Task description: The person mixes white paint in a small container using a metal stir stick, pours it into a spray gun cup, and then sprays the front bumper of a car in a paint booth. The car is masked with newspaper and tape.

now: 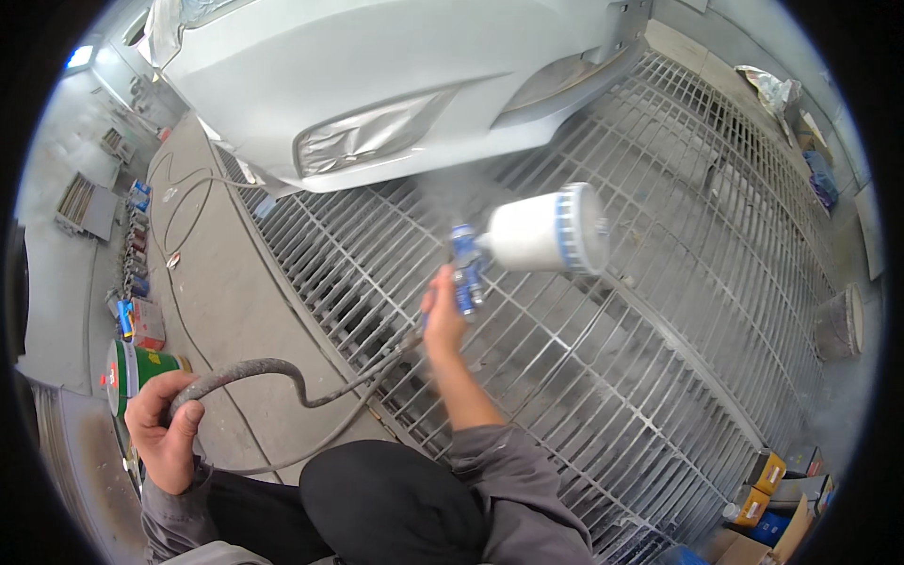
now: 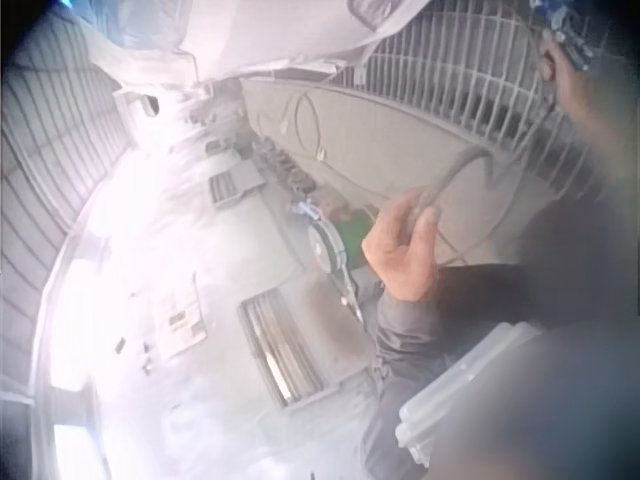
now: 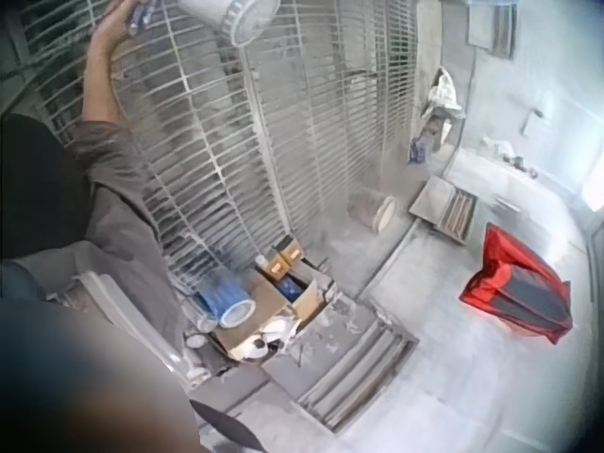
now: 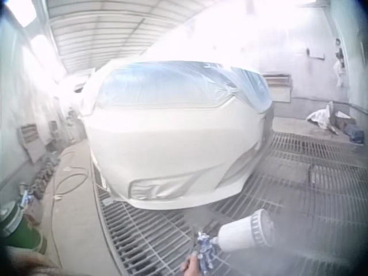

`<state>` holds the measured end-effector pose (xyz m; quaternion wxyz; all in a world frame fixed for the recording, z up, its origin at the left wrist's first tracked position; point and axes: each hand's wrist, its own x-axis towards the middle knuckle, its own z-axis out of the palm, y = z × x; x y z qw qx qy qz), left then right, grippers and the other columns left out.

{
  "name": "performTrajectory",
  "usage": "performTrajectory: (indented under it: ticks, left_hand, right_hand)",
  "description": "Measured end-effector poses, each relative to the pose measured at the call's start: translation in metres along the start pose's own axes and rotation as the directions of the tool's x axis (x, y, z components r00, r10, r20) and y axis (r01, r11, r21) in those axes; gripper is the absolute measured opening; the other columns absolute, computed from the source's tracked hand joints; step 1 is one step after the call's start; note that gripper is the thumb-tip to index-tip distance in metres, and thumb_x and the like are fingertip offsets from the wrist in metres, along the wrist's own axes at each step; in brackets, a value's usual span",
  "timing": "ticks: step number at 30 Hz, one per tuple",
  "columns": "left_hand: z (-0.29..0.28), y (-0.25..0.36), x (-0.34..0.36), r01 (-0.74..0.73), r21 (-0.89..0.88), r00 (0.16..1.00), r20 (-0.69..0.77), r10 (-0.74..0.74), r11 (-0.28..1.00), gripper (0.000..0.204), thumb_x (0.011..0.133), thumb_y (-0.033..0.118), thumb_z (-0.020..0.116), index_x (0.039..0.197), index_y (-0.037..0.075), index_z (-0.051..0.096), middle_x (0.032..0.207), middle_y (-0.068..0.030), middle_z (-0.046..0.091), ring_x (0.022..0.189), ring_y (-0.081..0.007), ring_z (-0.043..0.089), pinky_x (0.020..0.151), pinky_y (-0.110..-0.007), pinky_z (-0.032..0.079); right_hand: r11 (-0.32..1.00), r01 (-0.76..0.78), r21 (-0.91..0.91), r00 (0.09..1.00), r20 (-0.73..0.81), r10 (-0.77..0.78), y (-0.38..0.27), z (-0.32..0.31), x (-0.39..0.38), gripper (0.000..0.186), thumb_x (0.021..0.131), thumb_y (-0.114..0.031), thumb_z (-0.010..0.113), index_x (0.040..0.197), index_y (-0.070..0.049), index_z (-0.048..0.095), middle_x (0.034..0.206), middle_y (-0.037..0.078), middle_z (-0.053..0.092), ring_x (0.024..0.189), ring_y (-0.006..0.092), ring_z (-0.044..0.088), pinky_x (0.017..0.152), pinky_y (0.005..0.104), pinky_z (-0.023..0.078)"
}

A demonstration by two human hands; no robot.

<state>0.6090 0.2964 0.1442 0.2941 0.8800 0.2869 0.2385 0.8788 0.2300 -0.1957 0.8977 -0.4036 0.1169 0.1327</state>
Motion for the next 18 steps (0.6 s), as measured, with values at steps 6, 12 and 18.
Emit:
performTrajectory:
  ticks: [6, 12, 18]
  left_hand:
    - [-0.012, -0.007, -0.006, 0.001, 0.105, 1.000, 0.001, -0.002, 0.994, 0.028, 0.087, 0.016, 0.085, 0.103, -0.003, 0.073, 0.079, -0.0024, 0.067, 0.068, -0.0088, 0.054, 0.062, -0.024, 0.041]
    - [-0.016, -0.018, -0.012, 0.070, 0.088, 0.997, 0.016, -0.072, 0.994, 0.030, 0.086, 0.017, 0.086, 0.103, -0.003, 0.072, 0.076, -0.0017, 0.065, 0.066, -0.0083, 0.054, 0.060, -0.024, 0.039]
    - [-0.014, -0.022, -0.011, 0.021, 0.096, 1.000, -0.014, -0.020, 0.995, 0.036, 0.085, 0.024, 0.087, 0.106, -0.002, 0.073, 0.073, -0.0012, 0.064, 0.065, -0.0083, 0.054, 0.059, -0.024, 0.038]
  right_hand:
    - [0.983, -0.152, -0.102, 0.962, 0.214, 0.171, 0.080, 0.040, -0.079, 0.019, 0.099, -0.017, 0.080, 0.108, -0.007, 0.066, 0.079, -0.002, 0.064, 0.054, 0.0052, 0.054, 0.048, 0.0239, 0.042]
    - [0.984, -0.167, -0.068, 0.906, 0.384, 0.181, 0.112, 0.066, -0.094, 0.019, 0.099, -0.018, 0.080, 0.108, -0.006, 0.068, 0.076, -0.006, 0.062, 0.057, 0.0023, 0.052, 0.049, 0.0221, 0.042]
    - [0.987, -0.088, -0.136, 0.962, 0.244, 0.119, 0.101, 0.054, -0.060, 0.017, 0.100, -0.019, 0.079, 0.106, -0.007, 0.068, 0.074, -0.006, 0.062, 0.057, 0.0024, 0.053, 0.050, 0.0222, 0.042]
